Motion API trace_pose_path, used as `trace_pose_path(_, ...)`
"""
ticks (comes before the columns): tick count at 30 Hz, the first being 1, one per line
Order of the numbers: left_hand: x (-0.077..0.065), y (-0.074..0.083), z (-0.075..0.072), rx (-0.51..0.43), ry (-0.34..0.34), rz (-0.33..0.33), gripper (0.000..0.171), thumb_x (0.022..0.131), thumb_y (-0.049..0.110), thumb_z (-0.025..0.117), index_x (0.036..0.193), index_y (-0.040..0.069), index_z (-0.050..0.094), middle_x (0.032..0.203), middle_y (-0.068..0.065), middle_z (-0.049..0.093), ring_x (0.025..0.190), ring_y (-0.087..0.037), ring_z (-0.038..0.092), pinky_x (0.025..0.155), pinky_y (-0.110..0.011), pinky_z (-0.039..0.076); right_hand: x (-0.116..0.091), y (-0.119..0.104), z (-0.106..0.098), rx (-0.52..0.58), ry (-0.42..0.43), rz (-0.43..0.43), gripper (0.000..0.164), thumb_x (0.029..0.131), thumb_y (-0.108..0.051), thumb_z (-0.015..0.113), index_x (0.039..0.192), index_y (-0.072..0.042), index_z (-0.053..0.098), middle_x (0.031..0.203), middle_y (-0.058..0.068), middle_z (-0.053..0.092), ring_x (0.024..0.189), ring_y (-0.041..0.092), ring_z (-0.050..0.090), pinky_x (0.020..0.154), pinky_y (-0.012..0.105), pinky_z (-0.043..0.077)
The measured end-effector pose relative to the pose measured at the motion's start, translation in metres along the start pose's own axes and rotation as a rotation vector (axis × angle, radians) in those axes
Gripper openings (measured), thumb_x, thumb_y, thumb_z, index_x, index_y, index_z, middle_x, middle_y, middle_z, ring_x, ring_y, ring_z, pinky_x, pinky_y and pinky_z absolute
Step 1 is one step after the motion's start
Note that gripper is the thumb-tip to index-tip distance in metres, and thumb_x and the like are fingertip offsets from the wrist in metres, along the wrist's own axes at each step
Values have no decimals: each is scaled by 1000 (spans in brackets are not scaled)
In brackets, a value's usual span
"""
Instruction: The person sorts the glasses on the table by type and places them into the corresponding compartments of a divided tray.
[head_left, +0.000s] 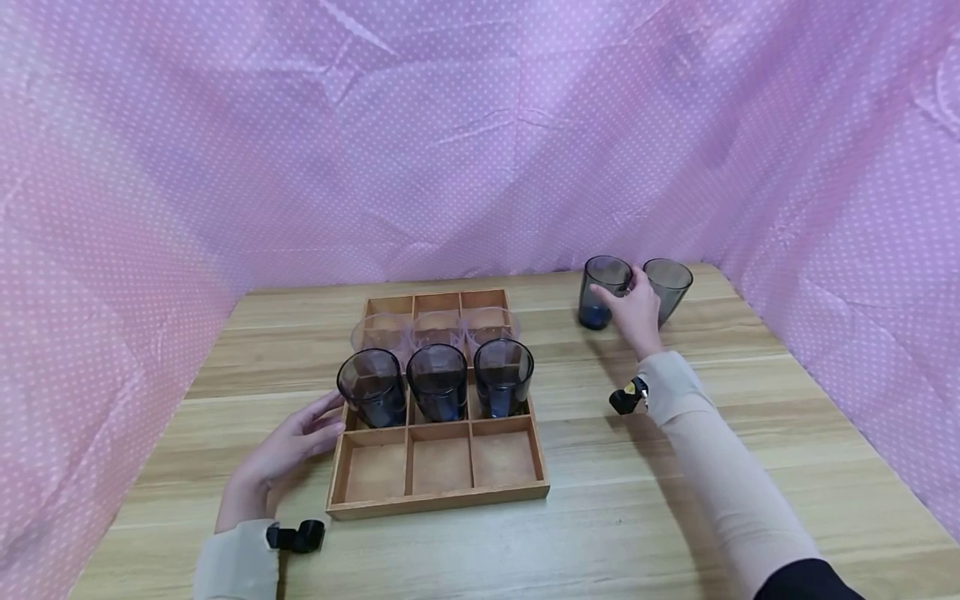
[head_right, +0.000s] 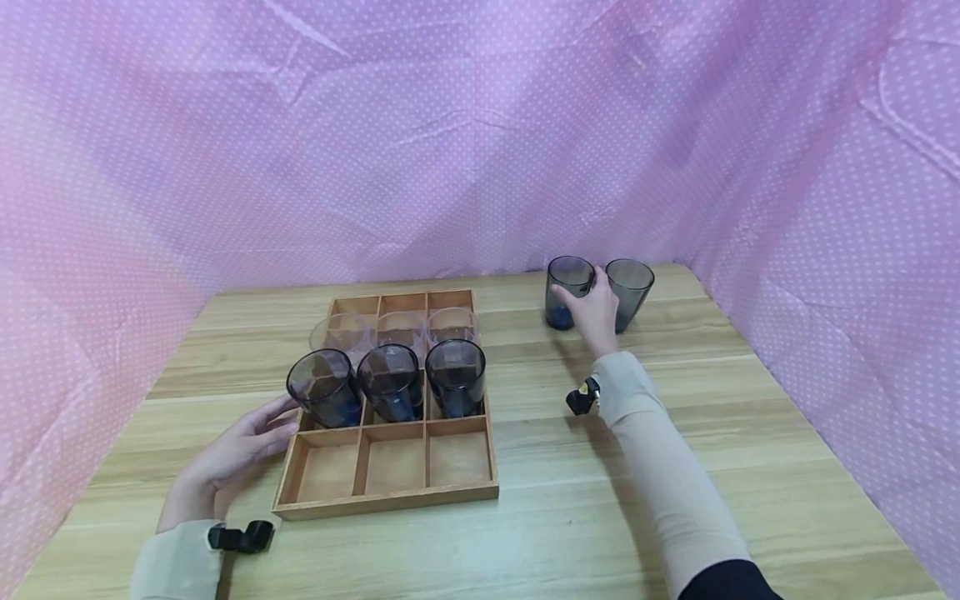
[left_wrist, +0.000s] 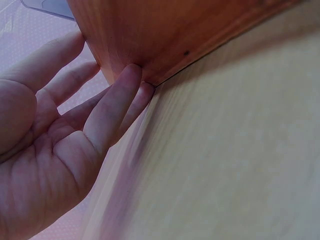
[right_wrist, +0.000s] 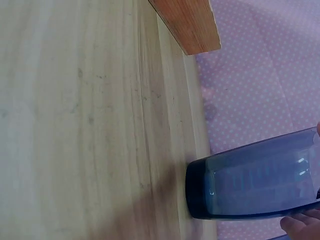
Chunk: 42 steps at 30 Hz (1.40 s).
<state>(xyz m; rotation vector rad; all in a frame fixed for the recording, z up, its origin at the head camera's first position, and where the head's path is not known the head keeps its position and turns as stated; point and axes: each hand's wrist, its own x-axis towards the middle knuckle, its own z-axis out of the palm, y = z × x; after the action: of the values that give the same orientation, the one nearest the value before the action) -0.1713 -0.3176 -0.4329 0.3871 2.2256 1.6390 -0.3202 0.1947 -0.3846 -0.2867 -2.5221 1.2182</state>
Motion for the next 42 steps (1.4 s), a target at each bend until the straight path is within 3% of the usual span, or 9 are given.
trace_pose_path(13, -1, 1, 0, -5, -5, -16, 69, 100, 17, 52, 153, -4, 13, 154, -37, 14, 111, 18, 45, 92, -11, 46, 5, 0, 5, -12, 68, -58, 73, 75, -37, 81, 128, 5, 53, 116, 24, 65, 109, 39, 58, 102, 48, 43)
trace_pose_path(21, -1, -3, 2, 11, 10, -22, 69, 100, 19, 53, 153, -4, 14, 154, -36, 15, 109, 20, 45, 90, -10, 46, -6, 6, -2, 53, 58, -50, 74, 73, -36, 83, 132, -1, 55, 124, 20, 66, 114, 32, 61, 113, 42, 33)
trace_pose_path(27, -1, -4, 2, 15, 15, -21, 69, 100, 18, 52, 153, -4, 14, 154, -37, 15, 109, 20, 45, 90, -10, 45, -17, 5, -12, 146, 34, -42, 76, 74, -31, 84, 136, -1, 52, 129, 18, 63, 120, 29, 58, 107, 40, 44)
trace_pose_path(32, -2, -1, 1, 11, 9, -18, 68, 100, 18, 52, 153, -4, 14, 155, -36, 15, 109, 20, 44, 91, -12, 46, -32, -1, -22, 238, -27, -39, 72, 77, -23, 82, 137, 0, 50, 130, 18, 62, 123, 29, 56, 100, 21, 48)
trace_pose_path(35, -2, 0, 1, 13, 9, -22, 68, 100, 19, 52, 153, -3, 15, 155, -36, 16, 110, 19, 43, 91, -12, 46, -44, -6, -29, 258, -61, -59, 69, 78, -21, 82, 135, 0, 51, 129, 19, 63, 118, 23, 59, 89, 8, 48)
trace_pose_path(42, -1, 0, 1, 8, 8, -38, 70, 100, 20, 53, 153, -2, 13, 155, -35, 15, 109, 21, 43, 91, -10, 45, -79, -18, -45, 237, -126, -148, 64, 79, -16, 81, 134, 1, 53, 127, 22, 64, 103, -2, 58, 82, 3, 46)
